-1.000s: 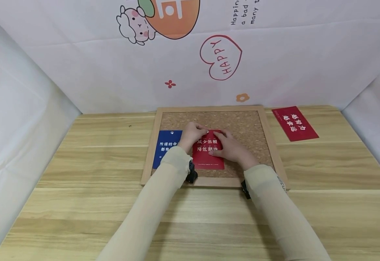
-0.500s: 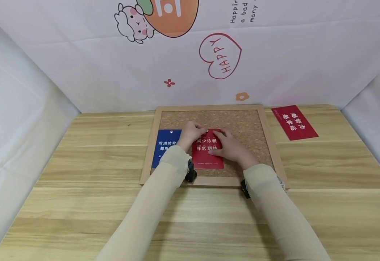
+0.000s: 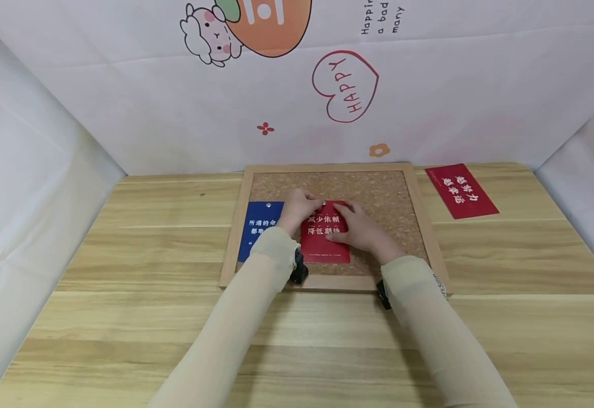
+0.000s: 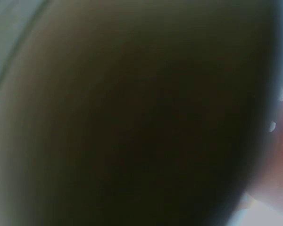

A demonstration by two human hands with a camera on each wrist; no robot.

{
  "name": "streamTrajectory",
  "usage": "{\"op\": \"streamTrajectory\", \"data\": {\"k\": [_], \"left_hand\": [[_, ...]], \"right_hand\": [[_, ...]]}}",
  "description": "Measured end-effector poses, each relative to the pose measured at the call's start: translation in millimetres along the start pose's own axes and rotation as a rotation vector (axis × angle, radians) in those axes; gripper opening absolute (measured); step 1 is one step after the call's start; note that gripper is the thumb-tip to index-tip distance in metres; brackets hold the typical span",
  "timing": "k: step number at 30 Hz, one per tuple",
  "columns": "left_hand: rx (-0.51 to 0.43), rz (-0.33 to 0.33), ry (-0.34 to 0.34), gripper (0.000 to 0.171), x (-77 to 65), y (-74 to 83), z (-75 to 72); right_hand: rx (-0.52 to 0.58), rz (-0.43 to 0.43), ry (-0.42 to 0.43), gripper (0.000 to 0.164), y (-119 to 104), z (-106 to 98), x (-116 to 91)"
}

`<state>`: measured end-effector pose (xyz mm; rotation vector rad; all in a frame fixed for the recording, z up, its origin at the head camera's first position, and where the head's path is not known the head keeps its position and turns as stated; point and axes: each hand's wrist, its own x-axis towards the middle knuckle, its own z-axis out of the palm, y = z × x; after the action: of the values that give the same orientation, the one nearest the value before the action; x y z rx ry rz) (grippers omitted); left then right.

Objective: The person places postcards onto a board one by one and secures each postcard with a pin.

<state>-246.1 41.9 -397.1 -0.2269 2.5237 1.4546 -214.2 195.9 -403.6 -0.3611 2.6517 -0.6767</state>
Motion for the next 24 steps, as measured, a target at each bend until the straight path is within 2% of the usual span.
{"op": "streamTrajectory", "data": {"k": [7, 15, 24], "left_hand": [[0.009, -0.001, 0.008, 0.021, -0.2, 0.7, 0.5], [0.064, 0.009, 0.021, 0.021, 1.5, 1.1, 3.5], [0.062, 0.001, 0.028, 0.021, 1.9, 1.7, 3.8]], "right_hand": [[0.0, 0.0, -0.003, 0.081, -0.7, -0.1, -0.1], [0.02, 0.014, -0.009, 0.081, 0.8, -0.2, -0.4], [0.024, 0.017, -0.011, 0.082, 2.1, 0.8, 1.6]]}}
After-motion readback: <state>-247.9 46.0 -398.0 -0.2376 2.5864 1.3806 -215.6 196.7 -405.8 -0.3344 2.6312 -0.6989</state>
